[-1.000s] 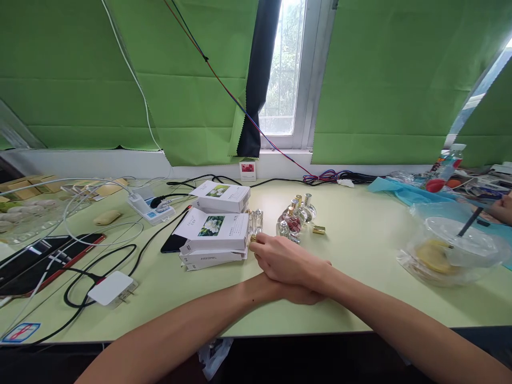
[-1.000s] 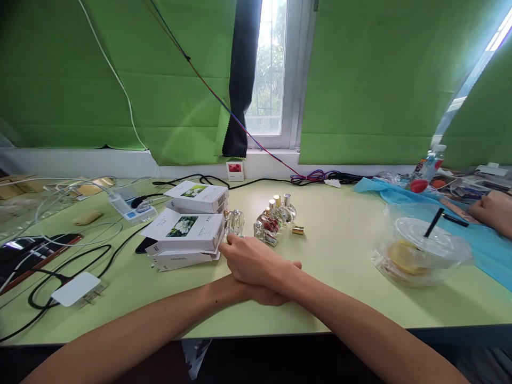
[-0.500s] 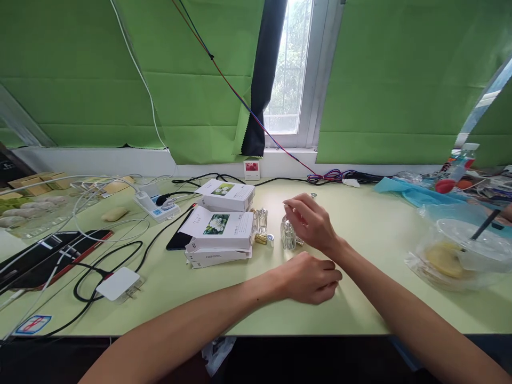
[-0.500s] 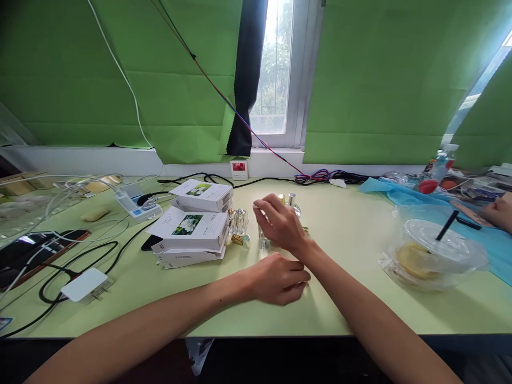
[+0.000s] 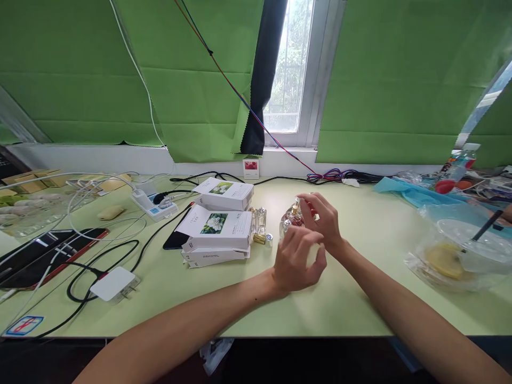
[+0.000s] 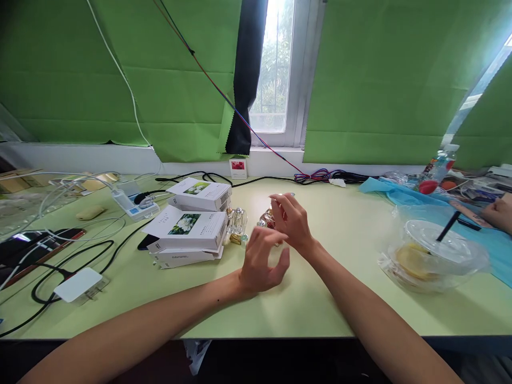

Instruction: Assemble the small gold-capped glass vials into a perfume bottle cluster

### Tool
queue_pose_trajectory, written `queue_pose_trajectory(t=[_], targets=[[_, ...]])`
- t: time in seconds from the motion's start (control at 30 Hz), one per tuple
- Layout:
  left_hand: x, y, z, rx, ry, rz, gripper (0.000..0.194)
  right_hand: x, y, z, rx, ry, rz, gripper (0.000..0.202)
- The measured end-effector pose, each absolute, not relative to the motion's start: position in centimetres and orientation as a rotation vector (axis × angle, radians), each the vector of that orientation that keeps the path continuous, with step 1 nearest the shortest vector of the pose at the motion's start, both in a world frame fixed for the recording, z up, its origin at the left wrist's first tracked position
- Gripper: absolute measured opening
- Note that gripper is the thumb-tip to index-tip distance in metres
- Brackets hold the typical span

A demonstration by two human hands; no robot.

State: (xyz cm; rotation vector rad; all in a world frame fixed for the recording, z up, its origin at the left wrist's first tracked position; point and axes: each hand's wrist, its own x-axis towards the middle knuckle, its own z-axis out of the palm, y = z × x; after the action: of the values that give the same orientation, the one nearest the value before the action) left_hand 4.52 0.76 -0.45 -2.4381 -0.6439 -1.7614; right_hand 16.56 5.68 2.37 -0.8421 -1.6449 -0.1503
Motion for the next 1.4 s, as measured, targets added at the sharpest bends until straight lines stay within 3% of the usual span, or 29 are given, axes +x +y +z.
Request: queue_pose_trajectory(t=[0.47, 0.9, 1.4], targets=[[4.7, 2.3, -0.6, -2.262, -1.394, -2.175, 0.043, 16.3, 5.3, 2.1, -0.841, -1.662, 0.094, 0.013], [5.0, 3.0, -1.7, -2.299, -1.551, -2.294, 0.047, 16.1, 5.0, 2.1, -0.872, -1.732, 0.061, 0.008], [5.2, 3.0, -1.8, -2.348, -1.658, -2.331, 0.049, 16.2, 5.0, 2.1, -0.826, -1.802, 0.103, 0.016]])
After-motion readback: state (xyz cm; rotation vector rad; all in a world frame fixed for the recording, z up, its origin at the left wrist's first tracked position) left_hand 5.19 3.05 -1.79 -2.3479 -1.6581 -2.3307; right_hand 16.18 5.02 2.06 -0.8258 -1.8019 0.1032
